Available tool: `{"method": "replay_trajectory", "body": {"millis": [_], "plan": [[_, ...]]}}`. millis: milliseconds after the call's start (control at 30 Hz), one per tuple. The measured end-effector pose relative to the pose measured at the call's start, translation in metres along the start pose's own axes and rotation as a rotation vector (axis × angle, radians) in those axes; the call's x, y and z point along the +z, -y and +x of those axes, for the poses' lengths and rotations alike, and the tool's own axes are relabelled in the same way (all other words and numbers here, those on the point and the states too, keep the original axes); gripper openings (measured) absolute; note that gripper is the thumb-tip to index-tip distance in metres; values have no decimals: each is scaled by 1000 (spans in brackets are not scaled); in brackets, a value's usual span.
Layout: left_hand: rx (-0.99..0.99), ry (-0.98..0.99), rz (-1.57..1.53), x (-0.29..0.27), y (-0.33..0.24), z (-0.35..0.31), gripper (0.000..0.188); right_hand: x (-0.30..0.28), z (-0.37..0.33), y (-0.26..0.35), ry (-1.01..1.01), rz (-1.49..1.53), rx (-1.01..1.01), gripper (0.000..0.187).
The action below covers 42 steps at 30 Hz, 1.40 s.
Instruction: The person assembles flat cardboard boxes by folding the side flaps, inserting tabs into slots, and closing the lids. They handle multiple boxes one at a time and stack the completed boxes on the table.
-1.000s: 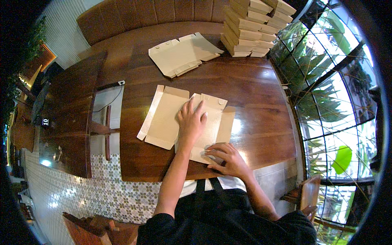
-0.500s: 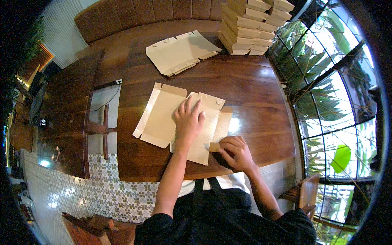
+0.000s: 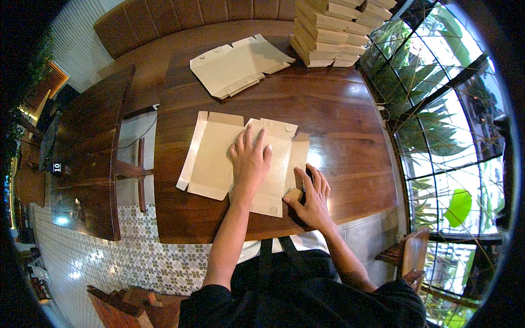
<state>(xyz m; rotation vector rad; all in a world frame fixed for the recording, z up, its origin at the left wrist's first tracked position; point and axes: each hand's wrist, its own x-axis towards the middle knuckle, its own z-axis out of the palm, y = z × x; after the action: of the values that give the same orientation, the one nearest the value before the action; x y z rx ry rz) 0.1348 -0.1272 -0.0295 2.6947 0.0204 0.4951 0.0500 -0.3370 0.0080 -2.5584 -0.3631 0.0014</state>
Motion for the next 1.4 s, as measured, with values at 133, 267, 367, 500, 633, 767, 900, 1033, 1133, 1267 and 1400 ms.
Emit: {"method": "replay_trajectory", "body": {"millis": [133, 267, 367, 500, 633, 767, 900, 1033, 1133, 1267, 1400], "plan": [[12, -21, 30, 0, -1, 0, 58, -4, 3, -11, 33, 100, 10, 92], [-4, 45, 50, -4, -5, 0, 56, -9, 8, -12, 79, 118, 69, 101], [-3, 64, 80, -5, -6, 0, 56, -7, 12, -8, 67, 92, 112, 103], [0, 59, 116, 1, -4, 1, 57, 7, 11, 0, -70, -51, 89, 103], [7, -24, 15, -1, -5, 2, 58, 15, 9, 4, -186, -11, 100, 98], [-8, 109, -351, -40, 10, -4, 65, -12, 0, -1, -95, 271, -18, 91], [150, 434, -443, -99, 39, -39, 78, -31, -9, 9, 29, 123, -383, 79], [288, 481, -295, -117, 49, -69, 85, -15, 16, 29, 122, 120, -561, 41], [293, 376, -131, -113, 52, -76, 80, -6, 30, 35, 78, 218, -448, 23], [150, 262, -101, -94, 47, -76, 79, -4, 44, 36, 69, 267, -285, 19], [-156, 117, -260, -77, 32, -70, 90, 2, 52, 40, 37, 318, 2, 41]]}}
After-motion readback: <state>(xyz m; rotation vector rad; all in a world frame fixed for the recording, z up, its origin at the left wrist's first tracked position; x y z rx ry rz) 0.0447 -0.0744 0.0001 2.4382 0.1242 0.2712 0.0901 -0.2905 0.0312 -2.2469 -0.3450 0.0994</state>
